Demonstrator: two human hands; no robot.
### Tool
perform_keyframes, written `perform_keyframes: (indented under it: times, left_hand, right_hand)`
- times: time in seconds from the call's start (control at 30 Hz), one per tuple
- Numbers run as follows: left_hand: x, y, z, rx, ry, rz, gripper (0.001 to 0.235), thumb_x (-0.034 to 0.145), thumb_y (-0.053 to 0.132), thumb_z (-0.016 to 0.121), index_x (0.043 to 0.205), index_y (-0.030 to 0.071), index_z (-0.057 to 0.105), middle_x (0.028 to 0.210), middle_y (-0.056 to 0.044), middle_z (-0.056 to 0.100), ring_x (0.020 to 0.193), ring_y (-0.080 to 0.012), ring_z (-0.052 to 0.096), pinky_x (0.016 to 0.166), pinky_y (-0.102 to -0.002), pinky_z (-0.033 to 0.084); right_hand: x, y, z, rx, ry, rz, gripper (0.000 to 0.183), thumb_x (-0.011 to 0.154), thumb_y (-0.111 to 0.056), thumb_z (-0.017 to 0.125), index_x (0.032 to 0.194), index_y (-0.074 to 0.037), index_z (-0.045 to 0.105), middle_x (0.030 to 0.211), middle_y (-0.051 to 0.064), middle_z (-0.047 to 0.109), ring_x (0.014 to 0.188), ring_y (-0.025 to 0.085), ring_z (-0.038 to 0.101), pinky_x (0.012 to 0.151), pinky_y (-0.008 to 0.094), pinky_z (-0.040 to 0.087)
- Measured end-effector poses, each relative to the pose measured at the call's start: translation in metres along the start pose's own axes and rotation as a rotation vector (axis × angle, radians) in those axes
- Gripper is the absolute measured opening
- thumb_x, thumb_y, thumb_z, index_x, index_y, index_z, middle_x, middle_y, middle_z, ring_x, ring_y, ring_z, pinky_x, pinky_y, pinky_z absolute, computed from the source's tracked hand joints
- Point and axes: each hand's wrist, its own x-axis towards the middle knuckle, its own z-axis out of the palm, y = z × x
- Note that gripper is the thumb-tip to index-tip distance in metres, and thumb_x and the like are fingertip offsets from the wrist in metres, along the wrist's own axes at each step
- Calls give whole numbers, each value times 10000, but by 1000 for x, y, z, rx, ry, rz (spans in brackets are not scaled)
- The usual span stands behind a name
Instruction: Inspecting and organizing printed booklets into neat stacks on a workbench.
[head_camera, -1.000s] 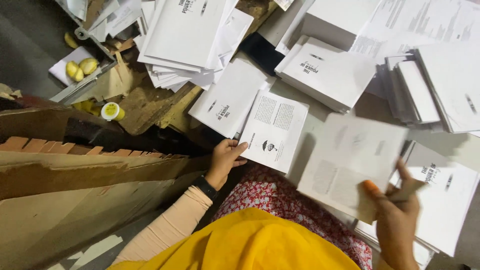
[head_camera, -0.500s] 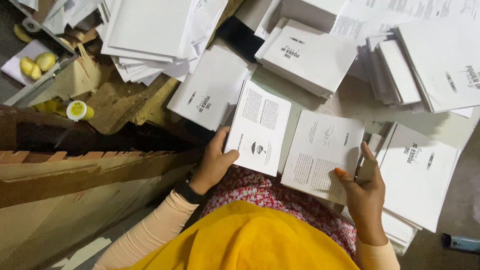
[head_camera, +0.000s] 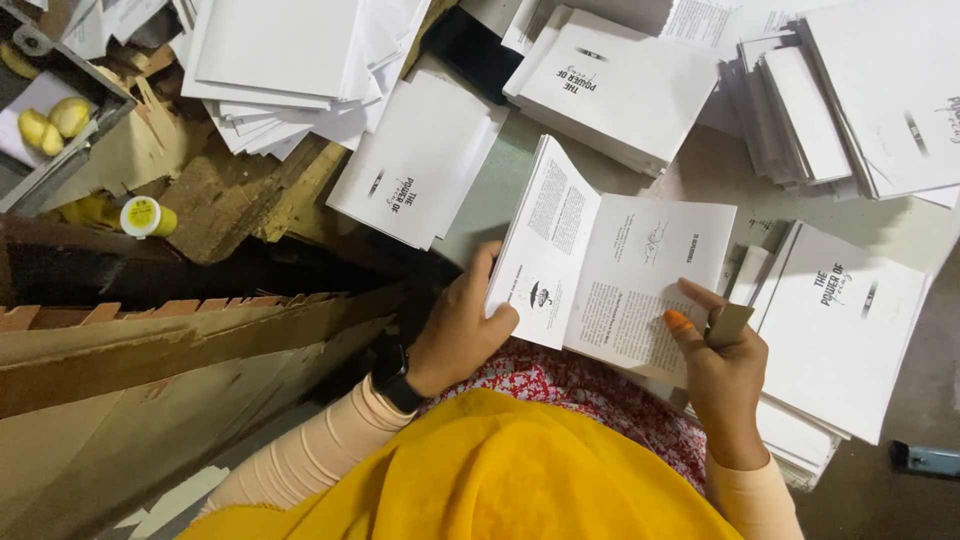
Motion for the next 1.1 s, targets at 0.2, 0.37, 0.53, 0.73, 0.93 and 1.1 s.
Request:
perform_keyframes:
  times: [0.2,0.37,0.53,0.73,0.93,1.1]
  left_hand:
    - [4,20,-5,54,-65,66,620,795,81,474,1389,-22,329,1105,-386,546,986,-583,561,729,-545,495]
    - [4,23,-10,-16,-104,14,607,830,88,454,1415,-8,321,1239,-400,493,1109,-572,511,826,-561,450]
    - [5,27,-9,-61,-131,-3,596,848,69,422,1421,-32,292,1323,-385,434,1192,-464,472,944,-526,418]
    - [6,40,-8,-44,-115,-9,574,864,78,445,1419,3,320,1284,-399,453,1200,-547,457,923,-559,411]
    - [11,45,-4,-114,-94,10,516,966,248,467,1396,-20,371,1287,-358,503,1217,-519,475,956,-550,409]
    - [20,36,14,-352,-105,-64,487,944,293,597,1323,3,497,1262,-237,591,1190,-306,507,1010,-477,406]
  right_hand:
    - [1,-16,2,47,-52,-71,318,902,-127,691,1220,-142,687,868,186,686,774,211,631,719,374,544]
    - [-1,-28,4,90,-41,-26,290,895,-87,672,1177,-143,710,843,193,699,771,215,635,750,383,542]
    - [-3,-34,3,95,-46,-24,282,884,-66,674,1152,-139,723,830,217,709,752,255,665,747,413,545]
    - [-3,-29,-3,49,-41,-17,280,882,-55,670,1141,-140,733,781,187,707,716,216,619,784,389,519]
    - [-12,-61,4,105,-72,0,253,879,-127,683,1127,-120,735,736,221,683,671,295,610,720,424,517]
    - [-11,-91,17,119,-232,-36,303,841,-280,712,1071,-88,759,806,216,707,784,353,675,762,458,537]
